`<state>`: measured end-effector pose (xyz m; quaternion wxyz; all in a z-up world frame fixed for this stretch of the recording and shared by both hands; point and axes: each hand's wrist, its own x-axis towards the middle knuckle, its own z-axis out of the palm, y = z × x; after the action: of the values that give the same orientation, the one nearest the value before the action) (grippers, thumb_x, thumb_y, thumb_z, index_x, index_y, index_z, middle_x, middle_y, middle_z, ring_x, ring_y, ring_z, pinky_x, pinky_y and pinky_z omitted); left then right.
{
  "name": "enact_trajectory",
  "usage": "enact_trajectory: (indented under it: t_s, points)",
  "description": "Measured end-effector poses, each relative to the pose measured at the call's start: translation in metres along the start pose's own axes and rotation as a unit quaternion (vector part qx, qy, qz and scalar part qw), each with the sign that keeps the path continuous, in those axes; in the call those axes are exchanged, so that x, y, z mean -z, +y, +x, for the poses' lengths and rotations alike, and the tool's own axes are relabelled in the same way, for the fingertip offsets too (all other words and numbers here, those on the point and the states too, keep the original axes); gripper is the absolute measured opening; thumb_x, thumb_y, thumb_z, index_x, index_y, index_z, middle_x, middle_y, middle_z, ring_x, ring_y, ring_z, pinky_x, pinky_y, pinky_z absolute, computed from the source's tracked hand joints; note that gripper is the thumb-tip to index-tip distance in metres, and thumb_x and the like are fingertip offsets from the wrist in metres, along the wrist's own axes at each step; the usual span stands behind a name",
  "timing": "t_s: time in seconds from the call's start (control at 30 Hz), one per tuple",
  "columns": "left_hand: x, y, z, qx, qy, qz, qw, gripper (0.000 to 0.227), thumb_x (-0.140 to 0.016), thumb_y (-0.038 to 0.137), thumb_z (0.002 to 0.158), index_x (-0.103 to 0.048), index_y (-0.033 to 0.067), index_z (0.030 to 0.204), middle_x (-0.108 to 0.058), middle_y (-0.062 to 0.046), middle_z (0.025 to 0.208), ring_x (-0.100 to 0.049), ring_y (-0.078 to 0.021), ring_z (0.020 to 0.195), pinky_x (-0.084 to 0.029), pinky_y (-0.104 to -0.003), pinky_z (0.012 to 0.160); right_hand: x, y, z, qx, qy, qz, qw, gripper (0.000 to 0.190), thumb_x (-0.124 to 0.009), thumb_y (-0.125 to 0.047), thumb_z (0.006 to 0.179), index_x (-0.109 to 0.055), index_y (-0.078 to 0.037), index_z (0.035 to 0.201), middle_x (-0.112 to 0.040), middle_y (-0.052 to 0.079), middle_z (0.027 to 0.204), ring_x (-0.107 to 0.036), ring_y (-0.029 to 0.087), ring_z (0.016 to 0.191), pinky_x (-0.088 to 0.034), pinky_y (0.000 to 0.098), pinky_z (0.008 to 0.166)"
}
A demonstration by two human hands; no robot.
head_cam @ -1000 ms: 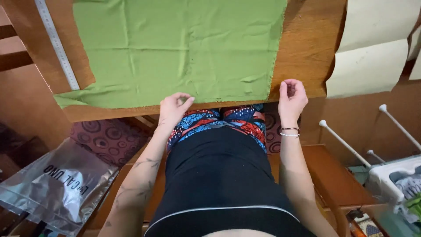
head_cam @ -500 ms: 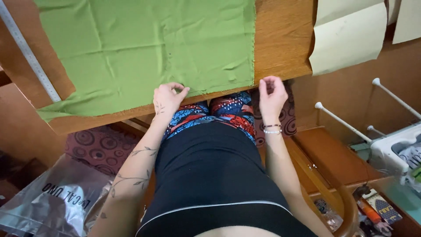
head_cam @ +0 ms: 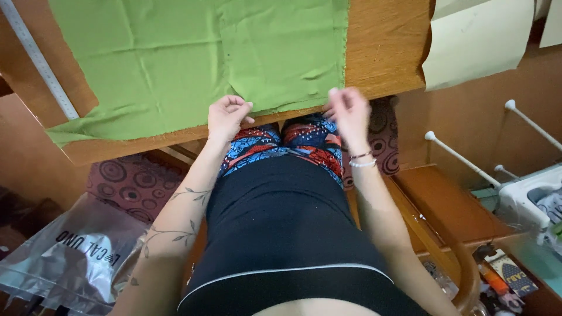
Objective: Pinning paper patterns onto green fabric on a wooden table to prepare for cutting.
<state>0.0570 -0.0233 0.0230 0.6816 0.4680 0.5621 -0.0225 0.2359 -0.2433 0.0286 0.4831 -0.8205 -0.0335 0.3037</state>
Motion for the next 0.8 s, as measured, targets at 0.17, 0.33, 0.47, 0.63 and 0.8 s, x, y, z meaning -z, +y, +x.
enact_trajectory:
  t_s: [0.17,0.33,0.47,0.63,0.8]
  points:
    - [0.005,0.004,-0.001,0.028,-0.019,-0.037,0.999,0.042,-0.081,0.013,0.082,-0.057,-0.0035,0.112,-0.069,-0.011,0.085,-0.071,-0.0132,0.056,-0.052,-0.019,0.043,-0.040,-0.011,-0.029,-0.268,-0.259,0.227,0.900,0.042,-0.056,-0.037,0.102,-0.064,0.002,0.115,-0.074,0.018,0.097,-0.076,0.021,0.085,-0.063,0.0347,0.076]
    - [0.006,0.005,-0.003,0.078,-0.040,-0.088,0.992,0.063,-0.083,0.013,0.082,-0.050,-0.0112,0.131,-0.065,-0.012,0.093,-0.071,-0.0103,0.056,-0.040,-0.012,0.035,-0.072,-0.033,-0.033,-0.382,-0.356,0.456,0.720,0.070,-0.052,-0.053,0.099,-0.047,0.002,0.141,-0.054,0.022,0.143,-0.056,0.028,0.131,-0.045,0.0442,0.113]
    - [0.008,0.011,0.002,0.079,-0.043,-0.072,0.993,0.057,-0.085,0.013,0.080,-0.054,-0.0095,0.123,-0.068,-0.011,0.088,-0.071,-0.0106,0.055,-0.041,-0.011,0.034,-0.098,0.038,-0.005,-0.385,-0.241,0.605,0.655,0.048,-0.068,-0.037,0.095,-0.060,0.003,0.120,-0.061,0.020,0.124,-0.061,0.033,0.122,-0.045,0.0514,0.113]
    - [0.015,0.015,0.000,0.065,-0.031,-0.056,0.996,0.046,-0.088,0.012,0.077,-0.060,-0.0055,0.110,-0.070,-0.011,0.081,-0.072,-0.0125,0.054,-0.039,-0.011,0.033,-0.083,0.077,0.004,-0.371,-0.144,0.620,0.676,0.046,-0.075,-0.036,0.092,-0.060,-0.004,0.121,-0.057,0.013,0.128,-0.052,0.031,0.130,-0.038,0.0507,0.119]
    - [0.017,0.009,0.007,0.072,-0.024,-0.013,0.997,0.037,-0.089,0.015,0.074,-0.066,0.0034,0.101,-0.073,-0.006,0.080,-0.073,-0.0118,0.056,-0.049,-0.014,0.040,-0.044,0.053,0.011,-0.326,-0.059,0.528,0.782,0.027,-0.073,-0.030,0.095,-0.063,-0.009,0.107,-0.063,0.004,0.103,-0.060,0.023,0.109,-0.054,0.0426,0.106]
